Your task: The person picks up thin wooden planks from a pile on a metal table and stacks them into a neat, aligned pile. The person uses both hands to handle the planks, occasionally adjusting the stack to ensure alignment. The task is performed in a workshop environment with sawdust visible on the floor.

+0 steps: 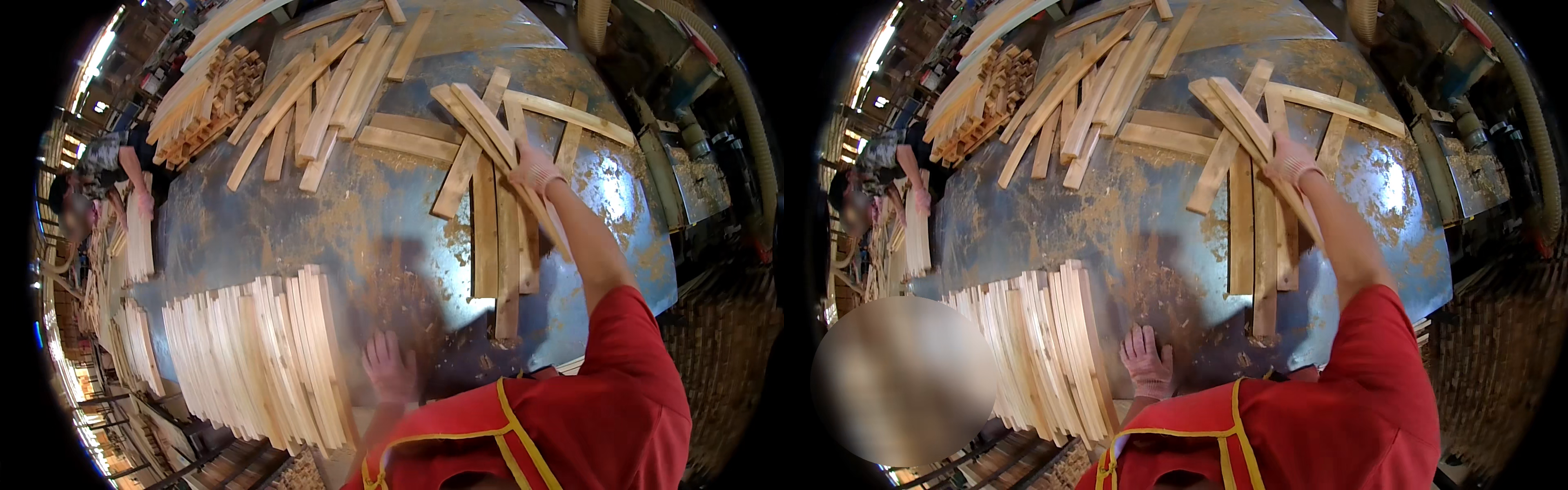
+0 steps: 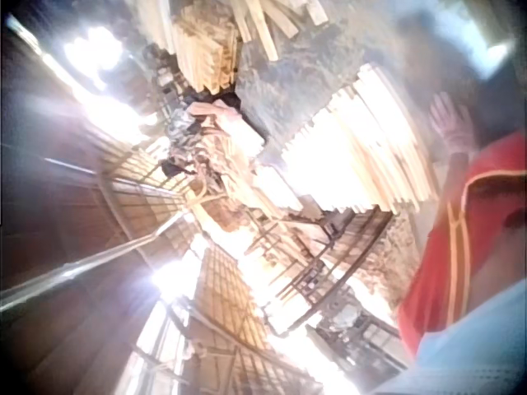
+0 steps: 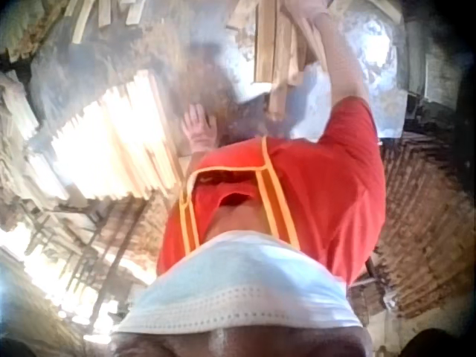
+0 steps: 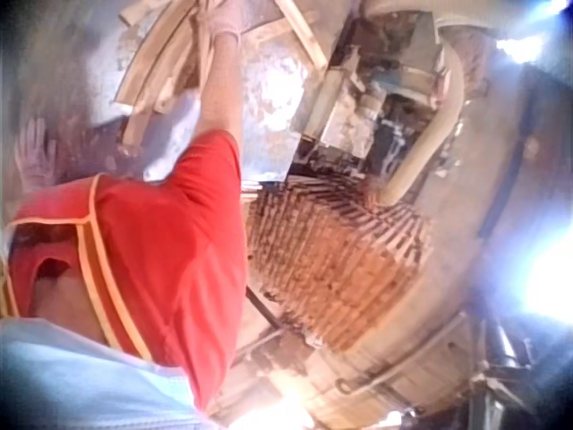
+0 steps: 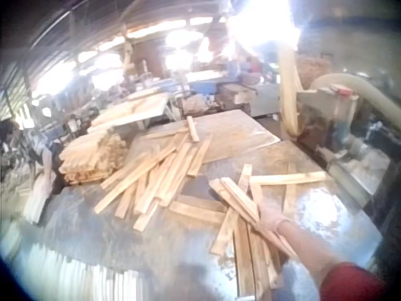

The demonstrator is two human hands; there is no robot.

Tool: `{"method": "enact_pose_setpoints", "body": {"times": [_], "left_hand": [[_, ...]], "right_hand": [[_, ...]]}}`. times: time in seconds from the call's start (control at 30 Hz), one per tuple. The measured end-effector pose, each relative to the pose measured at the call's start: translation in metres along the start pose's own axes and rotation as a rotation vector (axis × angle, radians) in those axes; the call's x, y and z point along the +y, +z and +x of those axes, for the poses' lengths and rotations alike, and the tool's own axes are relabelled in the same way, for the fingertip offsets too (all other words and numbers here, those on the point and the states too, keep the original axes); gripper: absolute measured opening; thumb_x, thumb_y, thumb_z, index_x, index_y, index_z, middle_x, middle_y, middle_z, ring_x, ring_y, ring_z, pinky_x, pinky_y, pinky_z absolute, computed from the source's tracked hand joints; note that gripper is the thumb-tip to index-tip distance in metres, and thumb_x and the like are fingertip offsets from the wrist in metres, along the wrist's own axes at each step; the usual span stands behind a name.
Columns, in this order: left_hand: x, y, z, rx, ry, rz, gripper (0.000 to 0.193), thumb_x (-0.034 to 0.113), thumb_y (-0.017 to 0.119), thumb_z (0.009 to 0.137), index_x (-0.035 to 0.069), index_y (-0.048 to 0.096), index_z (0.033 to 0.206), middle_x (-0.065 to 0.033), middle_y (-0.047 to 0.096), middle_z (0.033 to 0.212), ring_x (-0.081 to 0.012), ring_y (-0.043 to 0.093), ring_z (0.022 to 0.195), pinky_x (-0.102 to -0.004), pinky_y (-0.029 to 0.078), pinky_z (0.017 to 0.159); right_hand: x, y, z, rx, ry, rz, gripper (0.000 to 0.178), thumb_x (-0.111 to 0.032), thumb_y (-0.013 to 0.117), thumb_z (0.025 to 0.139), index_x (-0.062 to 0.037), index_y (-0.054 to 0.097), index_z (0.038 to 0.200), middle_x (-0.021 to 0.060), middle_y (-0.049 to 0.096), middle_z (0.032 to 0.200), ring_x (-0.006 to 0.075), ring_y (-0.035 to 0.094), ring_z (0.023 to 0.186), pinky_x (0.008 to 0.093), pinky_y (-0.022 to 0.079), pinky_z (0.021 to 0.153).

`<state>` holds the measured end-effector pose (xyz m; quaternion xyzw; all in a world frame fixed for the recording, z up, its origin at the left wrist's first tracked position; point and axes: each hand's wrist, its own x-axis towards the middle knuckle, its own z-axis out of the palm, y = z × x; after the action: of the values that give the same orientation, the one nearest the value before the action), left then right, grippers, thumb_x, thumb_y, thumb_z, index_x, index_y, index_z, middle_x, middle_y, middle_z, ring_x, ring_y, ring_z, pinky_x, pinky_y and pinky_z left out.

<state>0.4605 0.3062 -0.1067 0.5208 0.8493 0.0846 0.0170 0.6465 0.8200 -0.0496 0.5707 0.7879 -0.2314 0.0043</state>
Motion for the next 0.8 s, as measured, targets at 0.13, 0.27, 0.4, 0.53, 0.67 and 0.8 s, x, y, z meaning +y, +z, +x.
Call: {"method": "enact_pose_setpoints", "body": {"times": [0.13, 0.27, 0.4, 0.53, 0.67, 0.8], "left_hand": [[0.003, -0.017, 0.000, -0.111, -0.077, -0.151, 0.076, 0.037, 0.073, 0.091, 0.004, 0.047, 0.154, -0.0221, 0.051, 0.153, -0.0435, 0.048, 0.140, -0.0579, 0.035, 0.119], [0.007, -0.021, -0.015, -0.361, -0.300, -0.924, 0.085, 0.043, 0.070, 0.096, 0.008, 0.033, 0.165, -0.0243, 0.051, 0.155, -0.0429, 0.050, 0.142, -0.0488, 0.039, 0.118], [-0.016, -0.033, -0.068, -0.535, -0.539, -1.235, 0.096, 0.047, 0.072, 0.093, 0.014, 0.023, 0.169, -0.0243, 0.060, 0.147, -0.0410, 0.057, 0.137, -0.0439, 0.042, 0.116], [-0.042, -0.082, -0.116, -0.335, -0.337, -0.341, 0.097, 0.043, 0.078, 0.087, 0.009, 0.030, 0.165, -0.0208, 0.055, 0.149, -0.0419, 0.052, 0.137, -0.0520, 0.042, 0.113], [-0.044, -0.099, -0.111, 0.009, -0.157, -0.194, 0.092, 0.039, 0.083, 0.081, 0.006, 0.043, 0.157, -0.0188, 0.047, 0.154, -0.0417, 0.047, 0.140, -0.0544, 0.039, 0.113], [-0.033, -0.099, -0.089, 0.063, -0.093, -0.295, 0.085, 0.033, 0.084, 0.080, 0.005, 0.049, 0.152, -0.0191, 0.049, 0.152, -0.0420, 0.049, 0.138, -0.0528, 0.041, 0.113]], "right_hand": [[-0.038, 0.041, -0.122, -0.334, -0.046, 1.157, 0.075, -0.015, 0.081, 0.080, -0.0007, 0.054, 0.149, 0.0112, 0.069, 0.117, 0.0226, 0.067, 0.097, 0.0365, 0.058, 0.086], [-0.115, 0.117, -0.225, -0.466, 0.100, 1.475, 0.061, -0.012, 0.078, 0.083, -0.0019, 0.058, 0.140, 0.0079, 0.069, 0.106, 0.0213, 0.068, 0.092, 0.0380, 0.060, 0.082], [-0.181, 0.191, -0.291, -0.643, -0.179, 0.817, 0.073, -0.038, 0.077, 0.089, 0.0030, 0.054, 0.145, 0.0220, 0.071, 0.128, 0.0318, 0.068, 0.117, 0.0407, 0.053, 0.102], [-0.246, 0.219, -0.326, -0.719, -0.368, 0.184, 0.077, -0.046, 0.075, 0.092, 0.0031, 0.051, 0.146, 0.0302, 0.070, 0.128, 0.0394, 0.069, 0.120, 0.0439, 0.053, 0.102], [-0.280, 0.274, -0.318, -0.854, -0.612, 0.118, 0.076, -0.046, 0.073, 0.092, -0.0022, 0.049, 0.150, 0.0278, 0.070, 0.129, 0.0416, 0.069, 0.118, 0.0438, 0.053, 0.101], [-0.262, 0.251, -0.277, -0.958, -0.574, 0.332, 0.068, -0.044, 0.073, 0.092, -0.0028, 0.055, 0.143, 0.0250, 0.071, 0.128, 0.0415, 0.069, 0.116, 0.0457, 0.053, 0.099]]}}
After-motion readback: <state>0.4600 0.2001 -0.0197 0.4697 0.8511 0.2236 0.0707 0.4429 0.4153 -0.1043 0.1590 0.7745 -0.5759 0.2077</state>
